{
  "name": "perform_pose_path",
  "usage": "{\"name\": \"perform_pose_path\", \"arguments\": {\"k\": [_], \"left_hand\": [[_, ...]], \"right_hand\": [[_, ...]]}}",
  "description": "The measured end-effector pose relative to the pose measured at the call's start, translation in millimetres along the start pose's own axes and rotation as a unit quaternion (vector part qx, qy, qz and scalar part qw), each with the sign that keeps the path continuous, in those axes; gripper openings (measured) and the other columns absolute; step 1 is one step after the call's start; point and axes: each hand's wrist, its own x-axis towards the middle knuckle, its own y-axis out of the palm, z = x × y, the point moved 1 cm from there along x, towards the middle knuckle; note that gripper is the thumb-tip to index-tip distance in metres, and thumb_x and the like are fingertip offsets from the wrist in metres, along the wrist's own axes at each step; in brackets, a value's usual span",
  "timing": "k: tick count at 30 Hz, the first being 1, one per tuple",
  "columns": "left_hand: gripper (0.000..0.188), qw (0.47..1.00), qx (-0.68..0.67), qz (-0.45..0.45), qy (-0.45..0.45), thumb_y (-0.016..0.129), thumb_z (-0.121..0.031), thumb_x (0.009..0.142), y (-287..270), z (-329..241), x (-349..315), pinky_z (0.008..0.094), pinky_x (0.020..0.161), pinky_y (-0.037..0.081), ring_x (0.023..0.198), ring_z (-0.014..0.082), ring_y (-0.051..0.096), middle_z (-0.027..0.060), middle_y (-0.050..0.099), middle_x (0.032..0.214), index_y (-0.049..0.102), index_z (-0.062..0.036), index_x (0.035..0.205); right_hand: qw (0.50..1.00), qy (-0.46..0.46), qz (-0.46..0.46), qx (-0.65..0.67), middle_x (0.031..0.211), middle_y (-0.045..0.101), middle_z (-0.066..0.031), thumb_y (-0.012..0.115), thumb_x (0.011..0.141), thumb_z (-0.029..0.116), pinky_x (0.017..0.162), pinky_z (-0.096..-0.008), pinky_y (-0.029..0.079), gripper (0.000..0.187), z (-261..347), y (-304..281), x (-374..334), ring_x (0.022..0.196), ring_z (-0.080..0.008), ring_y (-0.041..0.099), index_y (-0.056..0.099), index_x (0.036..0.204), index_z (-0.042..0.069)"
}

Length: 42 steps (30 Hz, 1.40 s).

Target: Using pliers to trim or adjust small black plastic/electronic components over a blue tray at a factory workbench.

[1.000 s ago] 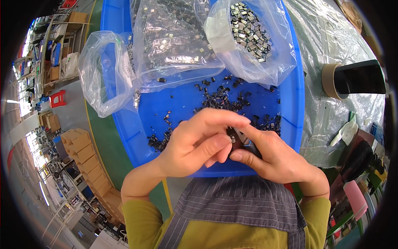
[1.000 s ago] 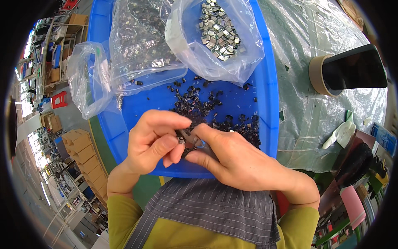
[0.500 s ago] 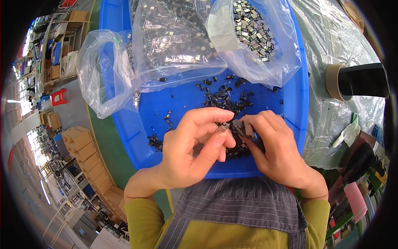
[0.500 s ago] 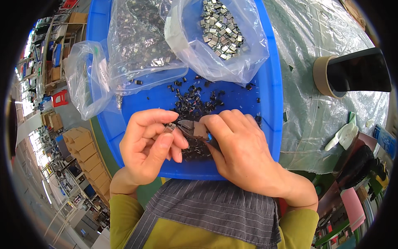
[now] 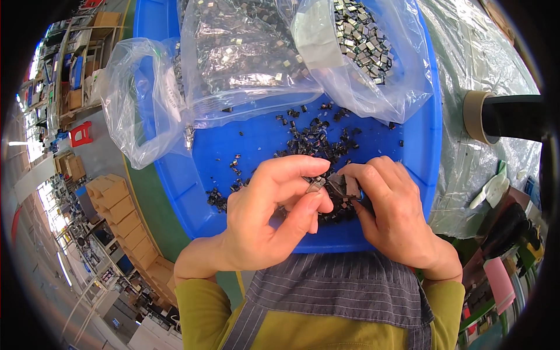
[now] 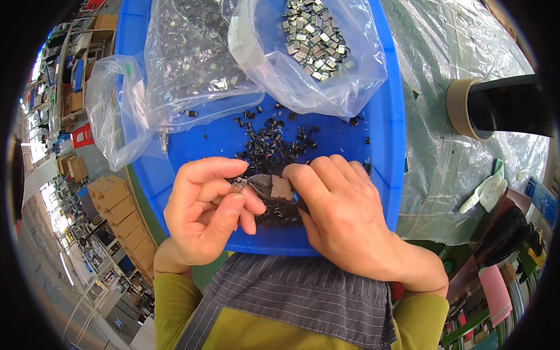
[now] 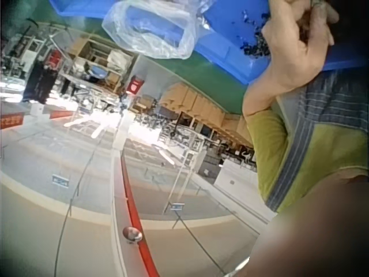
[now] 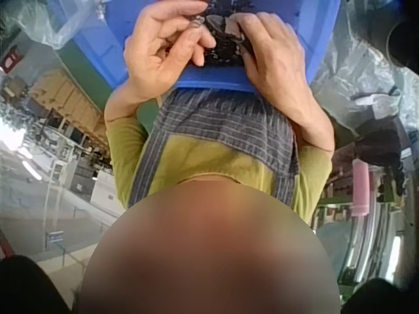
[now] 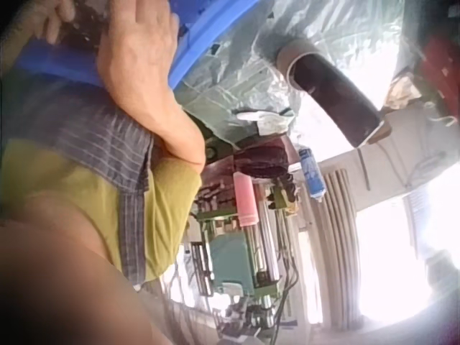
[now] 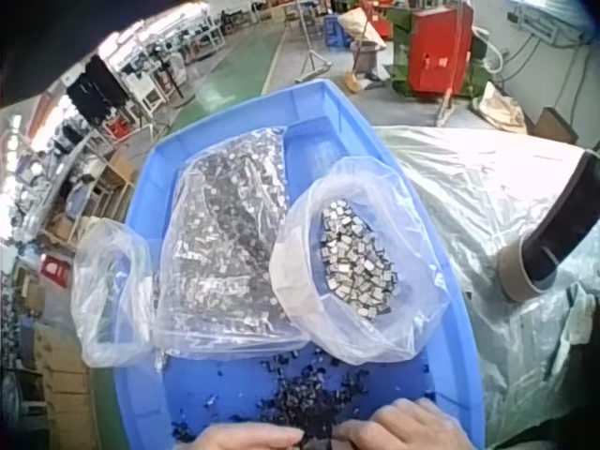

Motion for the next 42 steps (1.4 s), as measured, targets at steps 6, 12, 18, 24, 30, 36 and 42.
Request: {"name": "perform_pose_path", "arguments": {"k": [6, 12, 18, 24, 30, 36, 42], "left_hand": [[0.032, 1.0, 0.014, -0.003, -0.008, 0.047, -0.001, 0.094, 1, -2, 0, 0.023, 0.063, 0.05, 0.065, 0.0133, 0.06, 0.0167, 0.064, 0.087, 0.036, 0.0044, 0.124], [0.032, 1.0, 0.029, 0.006, -0.004, 0.047, 0.0, 0.094, -1, 1, -1, 0.0225, 0.062, 0.05, 0.065, 0.0128, 0.06, 0.0166, 0.064, 0.088, 0.036, 0.0045, 0.124], [0.03, 0.999, 0.031, 0.001, 0.022, 0.047, -0.002, 0.094, 0, 4, 0, 0.0213, 0.06, 0.048, 0.064, 0.0111, 0.057, 0.0167, 0.063, 0.086, 0.037, 0.0047, 0.121], [0.029, 0.995, 0.022, 0.055, 0.087, 0.047, -0.006, 0.094, -7, 10, 5, 0.0188, 0.055, 0.043, 0.059, 0.0082, 0.05, 0.0143, 0.06, 0.082, 0.039, 0.0023, 0.121], [0.046, 0.992, 0.01, 0.1, 0.079, 0.048, -0.009, 0.094, -10, 10, 10, 0.0179, 0.052, 0.038, 0.058, 0.0073, 0.047, 0.0103, 0.059, 0.076, 0.029, 0.0028, 0.135], [0.05, 0.994, 0.009, 0.086, 0.072, 0.047, 0.002, 0.089, -10, 11, 11, 0.022, 0.058, 0.044, 0.061, 0.0089, 0.055, 0.0067, 0.062, 0.077, 0.035, 0.0009, 0.137], [0.049, 0.994, -0.015, 0.102, 0.049, 0.046, 0.0, 0.089, -12, 10, 12, 0.0226, 0.058, 0.043, 0.06, 0.0092, 0.053, 0.0049, 0.058, 0.072, 0.035, 0.0016, 0.137]], "right_hand": [[1.0, -0.013, -0.009, -0.014, 0.082, 0.049, -0.0086, 0.068, 0.061, -0.002, 0.066, -0.0382, 0.039, 0.046, -1, 0, -1, 0.076, -0.0284, 0.05, 0.055, 0.105, 0.005], [0.999, -0.02, -0.022, -0.026, 0.081, 0.049, -0.0084, 0.068, 0.061, -0.001, 0.065, -0.0381, 0.039, 0.046, -1, 2, 1, 0.076, -0.0282, 0.05, 0.055, 0.105, 0.005], [0.999, -0.001, 0.015, 0.028, 0.081, 0.053, -0.0106, 0.067, 0.066, -0.002, 0.065, -0.0397, 0.042, 0.038, -1, 1, -1, 0.075, -0.0307, 0.054, 0.054, 0.101, 0.005], [0.96, 0.047, 0.098, 0.258, 0.084, 0.059, -0.0185, 0.062, 0.081, 0.003, 0.066, -0.0438, 0.046, 0.022, -4, -3, -1, 0.08, -0.0396, 0.058, 0.052, 0.1, 0.001], [0.905, 0.101, 0.22, 0.349, 0.089, 0.062, -0.0201, 0.057, 0.089, 0.01, 0.07, -0.0422, 0.047, 0.017, 0, -12, 1, 0.086, -0.0384, 0.061, 0.051, 0.103, 0.001], [0.878, 0.093, 0.258, 0.392, 0.094, 0.064, -0.017, 0.055, 0.092, 0.015, 0.075, -0.0417, 0.048, 0.018, -2, -12, 0, 0.091, -0.0358, 0.062, 0.051, 0.103, 0.001], [0.876, 0.078, 0.265, 0.394, 0.093, 0.063, -0.0172, 0.054, 0.093, 0.017, 0.077, -0.042, 0.047, 0.02, -3, -12, 1, 0.091, -0.0356, 0.062, 0.051, 0.104, 0.001]]}}
